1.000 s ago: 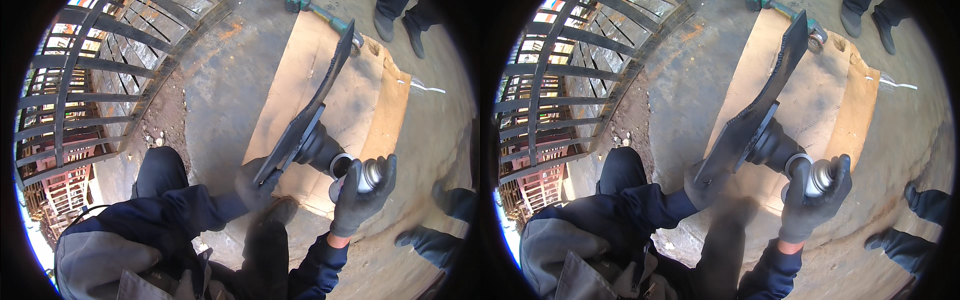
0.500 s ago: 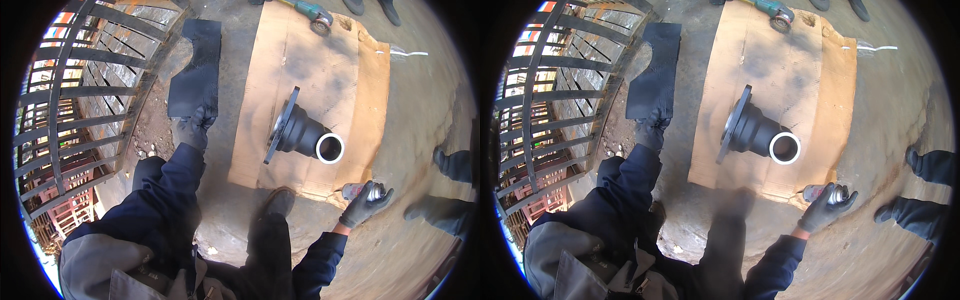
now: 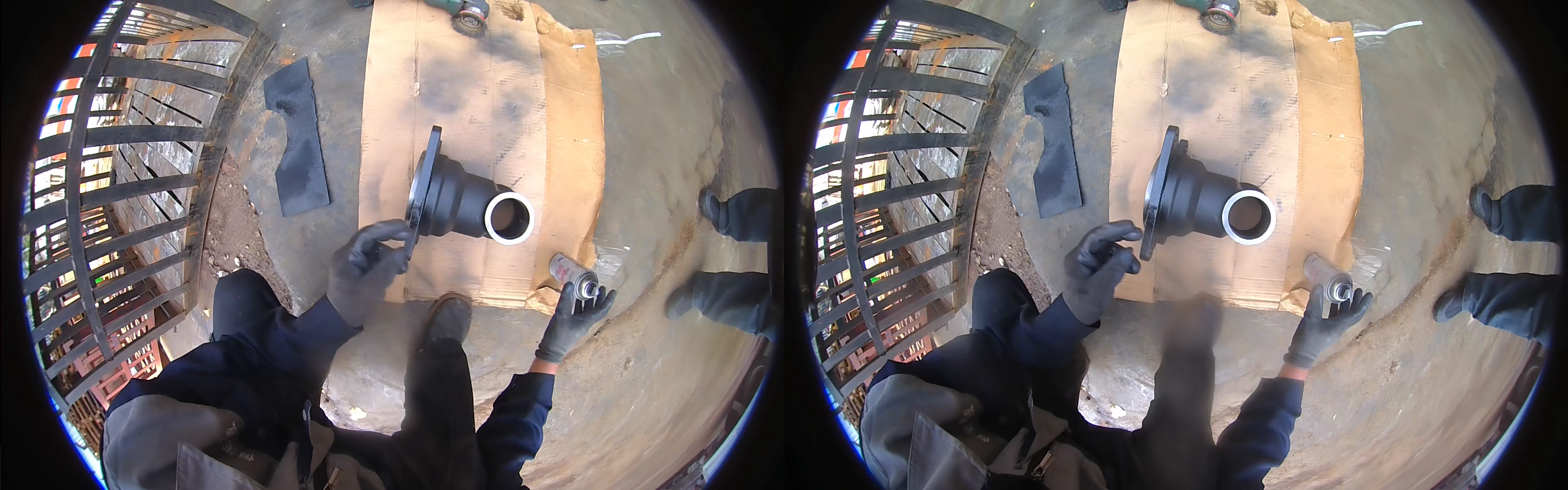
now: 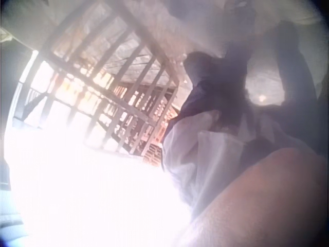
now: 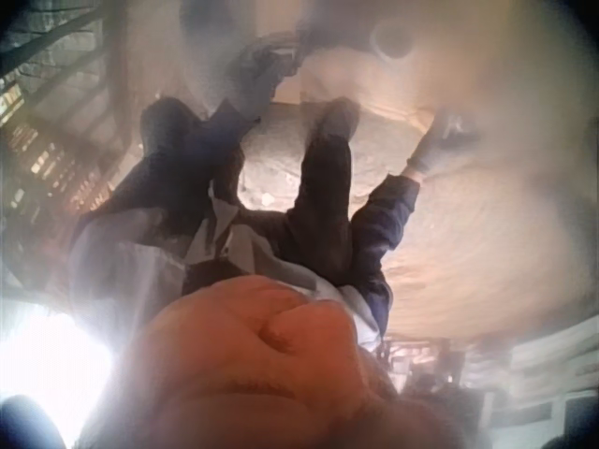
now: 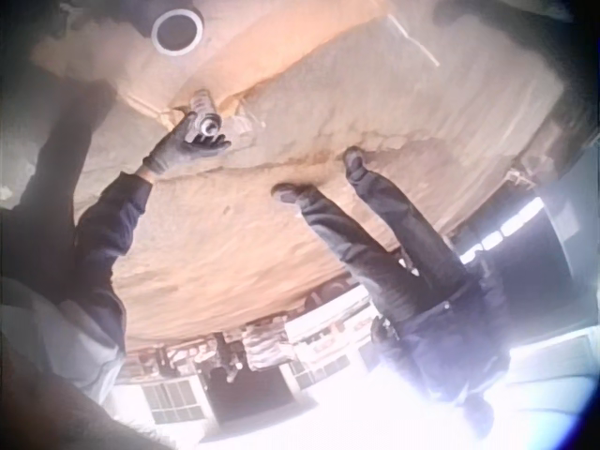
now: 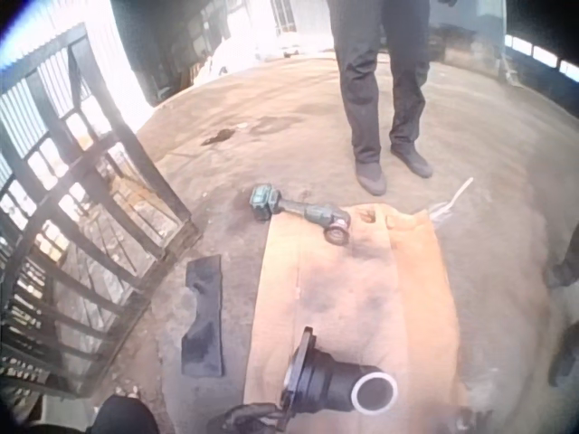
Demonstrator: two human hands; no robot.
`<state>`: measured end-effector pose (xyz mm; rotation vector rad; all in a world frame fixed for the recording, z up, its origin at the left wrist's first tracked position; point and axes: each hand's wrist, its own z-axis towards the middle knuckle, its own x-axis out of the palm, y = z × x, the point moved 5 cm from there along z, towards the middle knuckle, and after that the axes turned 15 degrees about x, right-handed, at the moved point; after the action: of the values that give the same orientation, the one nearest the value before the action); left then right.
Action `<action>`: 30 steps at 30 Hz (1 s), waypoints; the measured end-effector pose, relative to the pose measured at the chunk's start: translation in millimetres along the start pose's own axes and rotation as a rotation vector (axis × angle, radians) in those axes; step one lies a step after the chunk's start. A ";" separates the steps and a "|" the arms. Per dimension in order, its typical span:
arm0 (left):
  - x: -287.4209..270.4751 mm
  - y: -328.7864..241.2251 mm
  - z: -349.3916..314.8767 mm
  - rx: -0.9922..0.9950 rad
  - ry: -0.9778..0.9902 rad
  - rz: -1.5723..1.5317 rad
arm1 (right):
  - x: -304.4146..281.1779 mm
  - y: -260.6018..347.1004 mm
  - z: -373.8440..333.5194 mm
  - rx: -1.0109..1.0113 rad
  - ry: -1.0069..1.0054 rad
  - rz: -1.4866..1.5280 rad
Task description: The person spray paints a black metal pipe fitting and a flat metal plate using a spray can. They rotate the pipe fitting to coat all sides and repeatedly spray the plate, then set both items down on a cardboard sheet on the floor.
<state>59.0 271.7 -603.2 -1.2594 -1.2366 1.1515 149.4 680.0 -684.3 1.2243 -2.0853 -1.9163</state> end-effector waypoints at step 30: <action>71.2 -52.0 86.4 0.263 0.971 1.172 | 176.5 15.8 -92.7 0.737 0.994 0.836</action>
<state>-28.3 344.8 -555.8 -2.0136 0.4652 1.1061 69.9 502.2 -729.8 0.8095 -2.1013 -0.0979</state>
